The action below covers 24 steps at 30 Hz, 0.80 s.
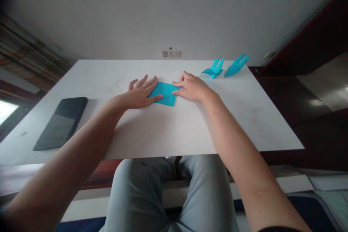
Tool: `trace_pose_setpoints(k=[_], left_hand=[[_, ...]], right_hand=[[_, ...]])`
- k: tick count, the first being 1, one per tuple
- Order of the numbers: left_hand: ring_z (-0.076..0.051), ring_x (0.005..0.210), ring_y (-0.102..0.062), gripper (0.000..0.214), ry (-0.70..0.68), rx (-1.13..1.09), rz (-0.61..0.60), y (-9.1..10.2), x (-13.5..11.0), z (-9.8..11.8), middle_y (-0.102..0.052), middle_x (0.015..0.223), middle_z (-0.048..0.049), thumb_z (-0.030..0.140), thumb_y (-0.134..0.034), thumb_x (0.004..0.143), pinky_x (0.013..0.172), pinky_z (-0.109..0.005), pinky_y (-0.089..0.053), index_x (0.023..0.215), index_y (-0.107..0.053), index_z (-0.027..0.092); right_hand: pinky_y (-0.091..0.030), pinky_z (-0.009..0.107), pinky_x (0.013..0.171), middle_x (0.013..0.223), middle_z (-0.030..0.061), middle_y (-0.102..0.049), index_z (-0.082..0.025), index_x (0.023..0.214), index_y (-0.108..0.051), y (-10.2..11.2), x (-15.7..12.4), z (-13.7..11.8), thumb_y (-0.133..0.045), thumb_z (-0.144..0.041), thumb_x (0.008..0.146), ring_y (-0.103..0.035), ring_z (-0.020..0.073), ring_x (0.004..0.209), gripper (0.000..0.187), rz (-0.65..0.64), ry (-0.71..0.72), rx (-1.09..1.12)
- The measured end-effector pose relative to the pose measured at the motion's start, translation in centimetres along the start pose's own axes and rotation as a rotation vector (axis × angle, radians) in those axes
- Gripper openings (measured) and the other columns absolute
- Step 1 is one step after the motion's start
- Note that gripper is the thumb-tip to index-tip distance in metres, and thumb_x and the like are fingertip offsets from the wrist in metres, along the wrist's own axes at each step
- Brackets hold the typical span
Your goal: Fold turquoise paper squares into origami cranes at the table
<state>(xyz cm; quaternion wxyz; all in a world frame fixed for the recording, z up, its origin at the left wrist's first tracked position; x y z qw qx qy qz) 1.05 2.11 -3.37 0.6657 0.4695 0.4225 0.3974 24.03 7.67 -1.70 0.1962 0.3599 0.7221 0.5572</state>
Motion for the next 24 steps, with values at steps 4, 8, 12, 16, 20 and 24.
trace_pose_setpoints(k=[4,8,12,16,20,24], left_hand=[[-0.051,0.194,0.006,0.142,-0.048,-0.001,-0.029,0.3,-0.3,0.4,-0.004,0.208,-0.0224,0.1,-0.058,0.101,0.155,-0.071,-0.005,0.2,-0.008,0.011],[-0.049,0.194,-0.014,0.14,-0.133,-0.034,0.013,1.1,-0.4,0.7,-0.018,0.207,-0.0217,0.097,-0.073,0.093,0.157,-0.063,-0.011,0.198,-0.027,0.016],[-0.046,0.187,-0.038,0.105,-0.182,-0.083,0.098,2.0,-0.3,0.6,-0.04,0.201,-0.0189,0.081,-0.065,0.107,0.155,-0.061,-0.022,0.19,-0.048,0.019],[-0.047,0.182,-0.048,0.094,-0.224,-0.145,0.162,2.2,0.1,0.2,-0.052,0.194,-0.0173,0.076,-0.067,0.108,0.152,-0.065,-0.029,0.185,-0.058,0.023],[-0.044,0.171,-0.062,0.075,-0.262,-0.207,0.233,2.3,0.4,0.1,-0.065,0.184,-0.0154,0.07,-0.06,0.113,0.147,-0.063,-0.041,0.172,-0.072,0.025],[-0.042,0.162,-0.07,0.071,-0.267,-0.231,0.275,2.5,0.5,0.1,-0.075,0.173,-0.0158,0.067,-0.054,0.115,0.142,-0.06,-0.05,0.168,-0.075,0.024]], right_hand=[[-0.057,0.065,0.133,0.156,0.02,-0.064,-0.025,0.168,-0.079,-0.1,-0.4,0.7,-0.088,-0.068,0.102,-0.075,0.046,0.134,0.079,-0.051,-0.106,0.015],[-0.058,0.061,0.135,0.159,0.0153,-0.063,-0.033,0.176,-0.071,-0.3,-0.4,0.9,-0.089,-0.068,0.101,-0.077,0.0431,0.137,0.086,-0.043,-0.122,0.135],[-0.06,0.057,0.131,0.149,0.0161,-0.068,-0.027,0.164,-0.081,-0.1,0.1,0.7,-0.075,-0.077,0.108,-0.078,0.0382,0.128,0.075,0.038,-0.111,0.29],[-0.061,0.056,0.126,0.135,0.0154,-0.069,-0.025,0.15,-0.089,-0.1,0.5,0.3,-0.071,-0.088,0.107,-0.077,0.036,0.121,0.078,0.082,-0.069,0.375],[-0.065,0.051,0.114,0.132,0.0145,-0.066,-0.025,0.153,-0.088,-0.2,0.6,0.1,-0.071,-0.103,0.096,-0.075,0.0328,0.111,0.098,0.066,-0.027,0.434],[-0.065,0.05,0.11,0.132,0.0135,-0.066,-0.026,0.153,-0.088,-0.3,0.6,0.5,-0.068,-0.107,0.094,-0.072,0.0304,0.108,0.102,0.087,0.003,0.495]])
Point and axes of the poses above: each hand's wrist, its own x-axis towards the middle knuckle, its own y-axis out of the back of the hand, z = x × y, the point moved 7 cm from there along x, towards the middle knuckle
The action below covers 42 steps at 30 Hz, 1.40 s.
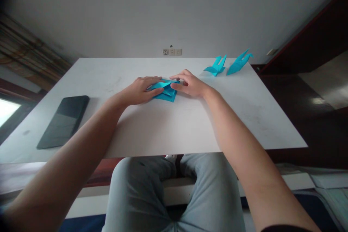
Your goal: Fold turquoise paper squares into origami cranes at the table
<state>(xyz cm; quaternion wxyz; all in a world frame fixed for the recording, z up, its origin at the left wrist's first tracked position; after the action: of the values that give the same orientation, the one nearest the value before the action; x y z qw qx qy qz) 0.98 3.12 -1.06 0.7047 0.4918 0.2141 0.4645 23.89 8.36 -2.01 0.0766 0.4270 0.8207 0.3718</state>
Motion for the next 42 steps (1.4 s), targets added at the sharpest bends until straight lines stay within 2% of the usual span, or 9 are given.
trace_pose_setpoints(k=[5,10,15,20,25,28,30,36,42], left_hand=[[-0.042,0.157,-0.074,0.065,-0.018,-0.011,0.015,0.0,0.2,0.1,-0.079,0.168,-0.0159,0.054,-0.054,0.113,0.14,-0.057,-0.053,0.164,-0.078,0.02],[-0.036,0.146,-0.08,0.06,0.002,-0.074,0.052,0.4,0.4,-0.1,-0.085,0.156,-0.0123,0.041,-0.042,0.116,0.131,-0.049,-0.06,0.155,-0.083,0.02],[-0.036,0.144,-0.081,0.062,-0.07,-0.123,0.064,0.4,0.4,0.7,-0.085,0.156,-0.0141,0.045,-0.043,0.118,0.128,-0.049,-0.061,0.159,-0.081,0.019],[-0.038,0.151,-0.078,0.066,-0.098,-0.188,0.072,0.1,0.2,1.3,-0.08,0.166,-0.0156,0.056,-0.051,0.118,0.134,-0.051,-0.058,0.168,-0.074,0.019],[-0.046,0.158,-0.072,0.111,-0.023,-0.335,0.114,-0.1,0.0,0.0,-0.064,0.182,-0.0251,0.079,-0.073,0.103,0.132,-0.059,-0.061,0.191,-0.041,0.019],[-0.043,0.158,-0.072,0.111,-0.044,-0.465,0.16,0.1,0.1,-0.8,-0.05,0.19,-0.0281,0.077,-0.065,0.107,0.124,-0.057,-0.067,0.194,-0.023,0.022],[-0.04,0.156,-0.073,0.096,-0.044,-0.455,0.207,0.3,0.2,-1.2,-0.052,0.187,-0.0285,0.067,-0.059,0.112,0.125,-0.056,-0.067,0.189,-0.027,0.021],[-0.034,0.149,-0.076,0.065,-0.007,-0.254,0.268,0.3,0.4,-1.2,-0.066,0.171,-0.0232,0.042,-0.069,0.108,0.127,-0.056,-0.063,0.166,-0.053,0.021],[-0.041,0.156,-0.07,0.045,0.019,-0.063,0.081,-0.2,0.4,-0.3,-0.078,0.162,-0.0162,0.05,-0.065,0.109,0.14,-0.066,-0.046,0.146,-0.074,0.025]], right_hand=[[-0.063,0.045,0.097,0.127,0.0099,-0.069,-0.029,0.14,-0.091,-0.5,0.2,0.2,-0.089,-0.084,0.094,-0.066,0.0255,0.096,0.072,0.018,0.051,0.013],[-0.057,0.042,0.093,0.117,0.0094,-0.071,-0.024,0.116,-0.09,-0.5,0.6,0.0,-0.08,-0.051,0.106,-0.062,0.0243,0.092,0.03,0.115,0.052,-0.083],[-0.055,0.042,0.092,0.12,0.0099,-0.076,-0.024,0.124,-0.087,-0.5,0.7,-0.4,-0.083,-0.036,0.095,-0.065,0.028,0.098,0.032,0.141,0.062,-0.126],[-0.057,0.048,0.1,0.105,0.009,-0.078,-0.025,0.098,-0.081,-0.4,0.9,-0.6,-0.074,-0.034,0.099,-0.07,0.0325,0.101,0.011,0.163,0.088,-0.185],[-0.061,0.053,0.104,0.12,0.0145,-0.089,-0.023,0.105,-0.084,0.2,0.9,-0.1,-0.073,-0.045,0.104,-0.078,0.04,0.112,0.025,0.229,0.031,-0.156],[-0.063,0.054,0.099,0.119,0.0156,-0.091,-0.022,0.116,-0.085,0.6,0.6,0.9,-0.075,-0.055,0.104,-0.08,0.0398,0.107,0.037,0.289,-0.069,-0.09],[-0.064,0.054,0.098,0.119,0.015,-0.092,-0.022,0.124,-0.084,0.6,0.5,1.3,-0.08,-0.058,0.101,-0.081,0.039,0.104,0.043,0.312,-0.099,-0.039],[-0.066,0.061,0.106,0.126,0.0126,-0.092,-0.027,0.124,-0.082,-0.8,0.9,1.3,-0.093,-0.074,0.091,-0.082,0.0399,0.114,0.059,0.254,-0.057,0.121],[-0.066,0.055,0.101,0.115,0.0106,-0.084,-0.028,0.13,-0.076,-0.5,1.2,2.9,-0.092,-0.09,0.086,-0.077,0.0349,0.107,0.078,0.28,-0.116,0.178]])
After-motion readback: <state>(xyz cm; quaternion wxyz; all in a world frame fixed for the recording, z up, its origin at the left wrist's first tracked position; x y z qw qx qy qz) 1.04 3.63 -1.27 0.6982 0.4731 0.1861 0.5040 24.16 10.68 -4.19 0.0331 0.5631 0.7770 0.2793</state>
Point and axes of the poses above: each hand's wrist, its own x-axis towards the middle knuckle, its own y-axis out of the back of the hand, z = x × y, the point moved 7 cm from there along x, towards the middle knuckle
